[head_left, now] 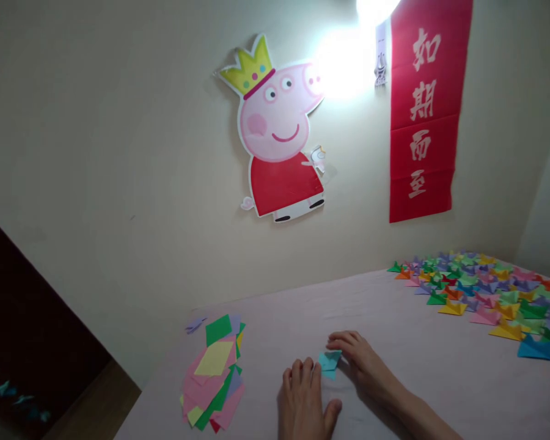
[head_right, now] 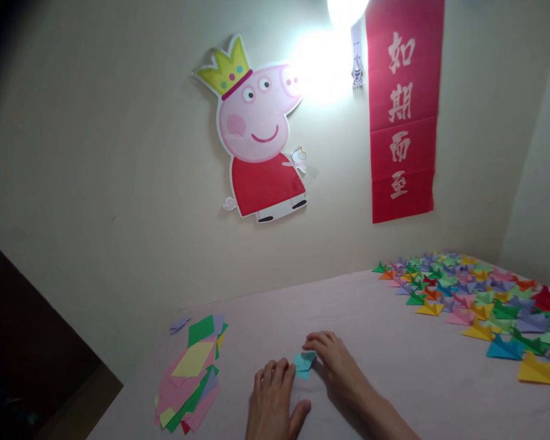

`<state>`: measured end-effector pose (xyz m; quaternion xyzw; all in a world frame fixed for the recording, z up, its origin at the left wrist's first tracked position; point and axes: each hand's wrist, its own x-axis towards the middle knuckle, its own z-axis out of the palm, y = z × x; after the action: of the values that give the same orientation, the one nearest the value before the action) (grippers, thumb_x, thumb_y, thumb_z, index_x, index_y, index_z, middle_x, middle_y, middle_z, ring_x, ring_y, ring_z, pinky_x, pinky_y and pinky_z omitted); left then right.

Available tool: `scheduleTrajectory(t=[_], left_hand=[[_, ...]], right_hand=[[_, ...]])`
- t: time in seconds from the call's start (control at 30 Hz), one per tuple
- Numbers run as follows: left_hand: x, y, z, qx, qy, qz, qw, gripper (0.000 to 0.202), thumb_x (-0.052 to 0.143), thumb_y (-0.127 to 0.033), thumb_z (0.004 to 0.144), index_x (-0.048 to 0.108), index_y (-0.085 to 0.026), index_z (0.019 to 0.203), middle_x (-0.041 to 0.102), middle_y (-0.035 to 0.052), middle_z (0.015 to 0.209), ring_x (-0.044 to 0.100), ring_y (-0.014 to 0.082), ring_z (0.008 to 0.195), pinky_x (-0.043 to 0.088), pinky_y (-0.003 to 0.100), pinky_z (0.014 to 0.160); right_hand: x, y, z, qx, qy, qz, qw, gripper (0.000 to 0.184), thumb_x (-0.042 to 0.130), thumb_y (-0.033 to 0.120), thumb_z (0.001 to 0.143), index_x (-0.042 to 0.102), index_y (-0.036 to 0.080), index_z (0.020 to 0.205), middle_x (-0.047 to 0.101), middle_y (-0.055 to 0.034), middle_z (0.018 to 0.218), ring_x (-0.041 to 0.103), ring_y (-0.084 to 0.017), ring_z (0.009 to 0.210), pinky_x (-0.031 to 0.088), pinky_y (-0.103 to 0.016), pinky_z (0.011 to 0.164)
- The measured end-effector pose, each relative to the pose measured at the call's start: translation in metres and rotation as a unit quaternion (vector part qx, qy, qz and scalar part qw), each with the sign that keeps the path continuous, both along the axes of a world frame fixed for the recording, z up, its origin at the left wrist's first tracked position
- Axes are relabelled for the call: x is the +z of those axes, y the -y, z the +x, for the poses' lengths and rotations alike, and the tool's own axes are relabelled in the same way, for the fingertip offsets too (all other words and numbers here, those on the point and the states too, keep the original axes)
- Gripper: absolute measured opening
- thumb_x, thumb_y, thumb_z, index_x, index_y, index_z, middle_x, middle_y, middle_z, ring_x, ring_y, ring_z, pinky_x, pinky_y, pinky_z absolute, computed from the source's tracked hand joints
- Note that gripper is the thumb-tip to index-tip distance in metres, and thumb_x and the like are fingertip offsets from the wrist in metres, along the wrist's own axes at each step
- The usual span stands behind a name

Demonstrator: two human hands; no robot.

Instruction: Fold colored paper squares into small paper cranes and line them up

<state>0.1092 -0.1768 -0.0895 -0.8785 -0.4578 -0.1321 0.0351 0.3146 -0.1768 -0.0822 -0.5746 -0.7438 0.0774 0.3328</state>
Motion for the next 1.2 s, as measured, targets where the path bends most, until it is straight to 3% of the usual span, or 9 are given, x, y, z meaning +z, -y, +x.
scheduleTrajectory(t=[0.1, 0.2, 0.27, 0.4, 0.5, 0.63, 0.77, 0.93, 1.2], left_hand=[[0.019, 0.001, 0.01, 0.031, 0.035, -0.033, 0.998, 0.044, 0.061, -0.053, 0.088, 0.064, -0.025, 0.121, 0.061, 0.0054, 0.127, 0.05, 0.0279, 0.117, 0.037, 0.043, 0.103], [0.036, -0.002, 0.013, 0.025, 0.064, -0.088, 0.994, 0.021, 0.054, -0.039, 0.093, 0.069, -0.025, 0.099, 0.066, 0.0031, 0.109, 0.054, 0.0243, 0.106, 0.041, 0.038, 0.095], [0.041, -0.005, 0.012, 0.015, 0.064, -0.121, 0.991, 0.029, 0.042, -0.03, 0.099, 0.069, -0.027, 0.091, 0.066, 0.0007, 0.1, 0.055, 0.0207, 0.101, 0.042, 0.033, 0.09], [0.034, -0.005, 0.011, 0.051, 0.057, -0.105, 0.991, 0.026, 0.045, -0.028, 0.095, 0.066, -0.026, 0.109, 0.061, 0.0038, 0.115, 0.053, 0.0216, 0.107, 0.043, 0.031, 0.088], [0.029, -0.003, 0.013, 0.057, 0.069, -0.061, 0.994, 0.04, 0.057, -0.028, 0.086, 0.057, -0.025, 0.126, 0.054, 0.0067, 0.132, 0.047, 0.0254, 0.118, 0.041, 0.034, 0.095], [0.036, -0.006, 0.012, -0.02, 0.06, -0.137, 0.989, 0.032, 0.055, -0.022, 0.086, 0.061, -0.032, 0.115, 0.056, -0.0014, 0.13, 0.044, 0.0226, 0.117, 0.038, 0.033, 0.096], [0.042, -0.013, 0.008, -0.078, 0.049, -0.192, 0.977, 0.039, 0.052, -0.012, 0.079, 0.063, -0.03, 0.112, 0.058, -0.0001, 0.124, 0.044, 0.0242, 0.113, 0.032, 0.038, 0.097], [0.035, -0.017, 0.004, -0.092, 0.088, -0.197, 0.972, 0.05, 0.052, -0.007, 0.07, 0.062, -0.029, 0.114, 0.059, 0.0022, 0.12, 0.044, 0.0251, 0.112, 0.031, 0.04, 0.096], [0.037, -0.014, 0.005, -0.092, 0.106, -0.184, 0.973, 0.033, 0.062, -0.016, 0.081, 0.063, -0.031, 0.11, 0.06, 0.0024, 0.115, 0.047, 0.0258, 0.108, 0.032, 0.041, 0.094]], right_hand=[[0.013, 0.001, -0.004, 0.056, -0.052, -0.026, 0.997, 0.031, 0.043, 0.012, 0.086, 0.071, 0.023, 0.096, 0.07, -0.0067, 0.11, 0.06, -0.02, 0.106, 0.046, -0.035, 0.095], [0.026, -0.003, -0.007, 0.051, -0.096, -0.087, 0.99, 0.025, 0.046, 0.016, 0.084, 0.069, 0.021, 0.093, 0.069, -0.0034, 0.091, 0.062, -0.019, 0.089, 0.049, -0.032, 0.084], [0.034, -0.009, -0.008, 0.05, -0.109, -0.121, 0.985, 0.025, 0.046, 0.018, 0.084, 0.068, 0.021, 0.098, 0.067, -0.0004, 0.079, 0.061, -0.017, 0.077, 0.049, -0.027, 0.071], [0.04, -0.021, -0.014, 0.06, -0.087, -0.145, 0.984, 0.03, 0.048, 0.012, 0.079, 0.066, 0.02, 0.101, 0.061, 0.0041, 0.065, 0.056, -0.014, 0.063, 0.041, -0.022, 0.056], [0.038, -0.025, -0.018, 0.044, -0.053, -0.139, 0.988, 0.029, 0.05, 0.009, 0.076, 0.068, 0.018, 0.096, 0.065, -0.0007, 0.073, 0.058, -0.018, 0.071, 0.042, -0.027, 0.066], [0.037, -0.019, -0.016, 0.023, -0.026, -0.126, 0.991, 0.026, 0.046, 0.007, 0.078, 0.067, 0.017, 0.091, 0.067, -0.0087, 0.093, 0.058, -0.022, 0.09, 0.041, -0.033, 0.081], [0.041, -0.001, -0.006, 0.056, -0.03, -0.157, 0.986, 0.021, 0.051, 0.01, 0.077, 0.064, 0.019, 0.09, 0.066, -0.0038, 0.086, 0.058, -0.017, 0.077, 0.043, -0.025, 0.07], [0.035, 0.015, -0.001, 0.118, 0.006, -0.138, 0.983, 0.025, 0.054, 0.002, 0.07, 0.065, 0.019, 0.085, 0.066, -0.0048, 0.089, 0.058, -0.02, 0.087, 0.044, -0.029, 0.079], [0.019, 0.012, -0.005, 0.111, 0.083, -0.076, 0.987, 0.016, 0.056, 0.01, 0.09, 0.067, 0.02, 0.084, 0.067, -0.0049, 0.09, 0.054, -0.021, 0.087, 0.041, -0.032, 0.077]])
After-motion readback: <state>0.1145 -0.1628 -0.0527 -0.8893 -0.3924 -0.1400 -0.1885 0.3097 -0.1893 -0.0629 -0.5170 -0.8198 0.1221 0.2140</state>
